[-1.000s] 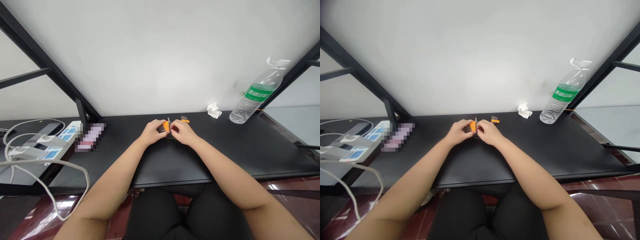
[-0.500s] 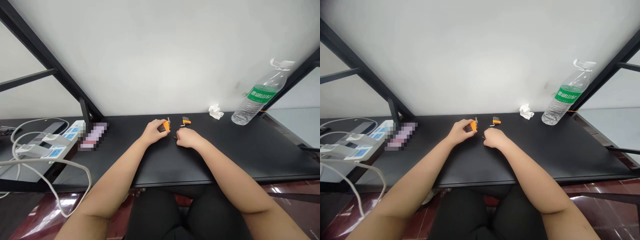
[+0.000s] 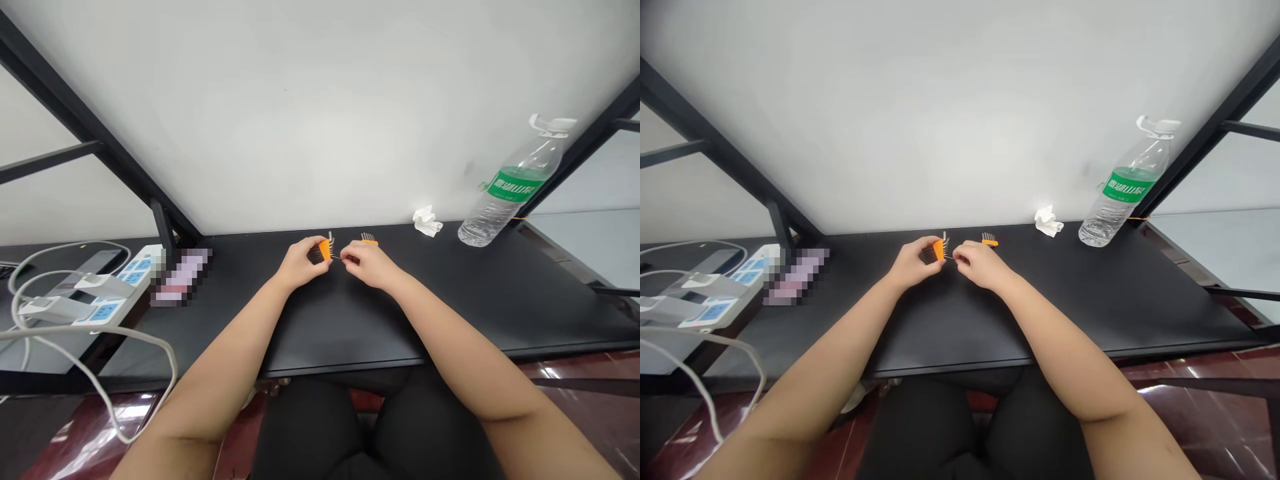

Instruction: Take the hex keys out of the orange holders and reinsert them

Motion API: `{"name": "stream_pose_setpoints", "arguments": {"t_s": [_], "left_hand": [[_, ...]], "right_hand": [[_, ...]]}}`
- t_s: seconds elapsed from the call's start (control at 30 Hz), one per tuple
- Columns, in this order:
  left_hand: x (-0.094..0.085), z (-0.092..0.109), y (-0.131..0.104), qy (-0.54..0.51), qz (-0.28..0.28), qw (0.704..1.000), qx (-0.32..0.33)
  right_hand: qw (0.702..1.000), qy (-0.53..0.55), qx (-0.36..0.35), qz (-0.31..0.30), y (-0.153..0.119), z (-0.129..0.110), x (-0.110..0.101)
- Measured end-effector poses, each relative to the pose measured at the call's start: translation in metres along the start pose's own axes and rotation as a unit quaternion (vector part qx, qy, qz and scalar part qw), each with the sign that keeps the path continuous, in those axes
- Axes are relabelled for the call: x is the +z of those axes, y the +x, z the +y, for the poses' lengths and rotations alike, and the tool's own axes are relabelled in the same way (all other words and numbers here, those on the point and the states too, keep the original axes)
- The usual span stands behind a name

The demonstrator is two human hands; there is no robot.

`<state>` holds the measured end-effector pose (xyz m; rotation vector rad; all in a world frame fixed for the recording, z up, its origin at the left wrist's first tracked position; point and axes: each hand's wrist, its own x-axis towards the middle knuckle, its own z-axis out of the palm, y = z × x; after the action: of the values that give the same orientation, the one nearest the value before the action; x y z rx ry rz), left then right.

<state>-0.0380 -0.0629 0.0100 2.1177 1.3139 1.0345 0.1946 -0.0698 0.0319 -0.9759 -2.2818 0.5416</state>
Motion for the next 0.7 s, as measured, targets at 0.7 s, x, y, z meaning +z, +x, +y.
{"name": "stream_pose_setpoints", "arguments": {"t_s": [0.7], "left_hand": [[0.0, 0.009, 0.001, 0.098, -0.062, 0.991, 0.071]], "right_hand": [[0.998, -0.03, -0.056, -0.019, -0.002, -0.004, 0.005]]}}
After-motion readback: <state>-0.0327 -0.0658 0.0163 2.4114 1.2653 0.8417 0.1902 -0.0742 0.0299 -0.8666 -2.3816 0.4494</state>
